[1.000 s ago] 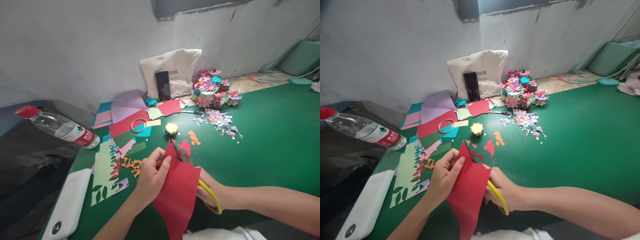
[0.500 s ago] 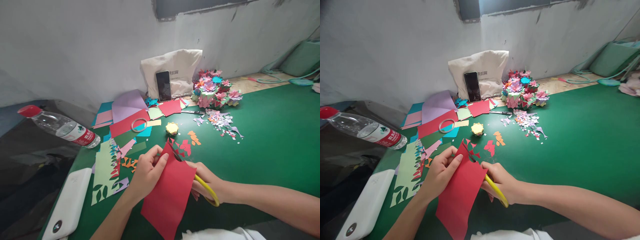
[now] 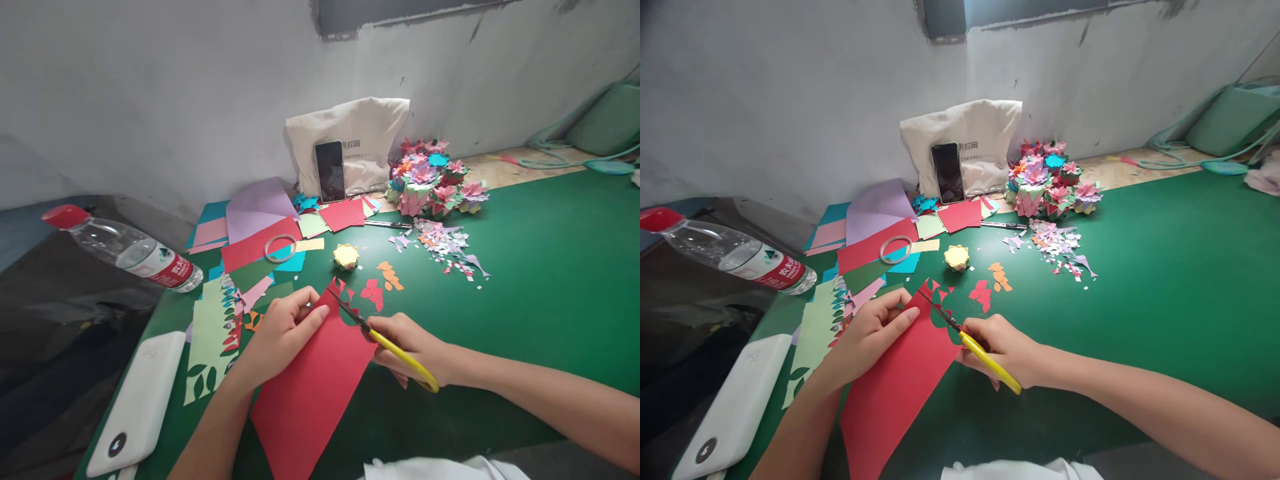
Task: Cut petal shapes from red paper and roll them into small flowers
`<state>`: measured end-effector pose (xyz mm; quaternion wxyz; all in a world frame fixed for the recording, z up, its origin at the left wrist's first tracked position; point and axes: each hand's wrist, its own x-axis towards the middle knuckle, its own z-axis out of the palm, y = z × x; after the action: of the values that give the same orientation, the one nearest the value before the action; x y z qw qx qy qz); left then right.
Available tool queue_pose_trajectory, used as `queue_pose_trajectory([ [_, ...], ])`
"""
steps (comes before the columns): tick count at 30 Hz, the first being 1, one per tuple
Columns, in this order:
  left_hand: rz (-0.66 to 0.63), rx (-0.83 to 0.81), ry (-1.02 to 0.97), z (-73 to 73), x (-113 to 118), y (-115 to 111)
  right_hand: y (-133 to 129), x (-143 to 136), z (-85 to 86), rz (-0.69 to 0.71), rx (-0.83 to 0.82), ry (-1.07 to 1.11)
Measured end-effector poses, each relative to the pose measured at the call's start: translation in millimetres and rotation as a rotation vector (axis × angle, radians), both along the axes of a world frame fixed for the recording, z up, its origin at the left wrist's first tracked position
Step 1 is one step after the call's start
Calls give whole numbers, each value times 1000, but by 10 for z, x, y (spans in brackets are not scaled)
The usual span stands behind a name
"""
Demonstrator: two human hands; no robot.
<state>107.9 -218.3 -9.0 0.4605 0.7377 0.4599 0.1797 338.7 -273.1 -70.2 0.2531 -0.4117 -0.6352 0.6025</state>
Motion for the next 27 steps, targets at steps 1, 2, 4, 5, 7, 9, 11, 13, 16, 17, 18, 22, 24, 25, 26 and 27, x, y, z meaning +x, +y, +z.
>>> queue_pose_trajectory([
  [1, -11, 3, 12, 7, -10, 8, 12, 9, 7, 7, -1, -4],
  [2, -22, -1, 19, 14, -20, 15, 23, 17, 19, 14, -2, -9],
  [4, -40, -17, 31, 29, -41, 29, 42, 28, 55, 27, -4, -26],
  [5, -49, -24, 39, 37, -52, 35, 50, 34, 76, 36, -4, -37],
  [7, -61, -26, 59, 54, -70, 47, 65, 47, 117, 55, -3, -58],
  [9, -79, -30, 76, 74, -85, 56, 79, 63, 152, 78, 1, -80],
  [11, -101, -33, 81, 94, -97, 62, 94, 80, 176, 100, 17, -114],
  [13, -116, -5, 76, 112, -106, 68, 109, 94, 189, 120, 46, -153],
  [16, -134, 68, 54, 129, -121, 79, 129, 109, 195, 143, 77, -185],
  [17, -143, 79, 46, 131, -126, 84, 134, 112, 196, 151, 81, -190],
  [18, -155, 83, 41, 133, -132, 88, 138, 115, 198, 159, 85, -195],
  [22, -210, 65, 91, 130, -155, 111, 147, 122, 214, 183, 101, -215],
  [24, -239, 53, 131, 126, -165, 122, 150, 124, 227, 195, 110, -224],
  [25, -250, 49, 143, 125, -168, 126, 153, 125, 233, 200, 116, -229],
  [26, -258, 48, 150, 124, -171, 129, 157, 126, 239, 205, 122, -232],
  [27, -262, 50, 151, 123, -174, 131, 163, 127, 243, 210, 129, -235],
])
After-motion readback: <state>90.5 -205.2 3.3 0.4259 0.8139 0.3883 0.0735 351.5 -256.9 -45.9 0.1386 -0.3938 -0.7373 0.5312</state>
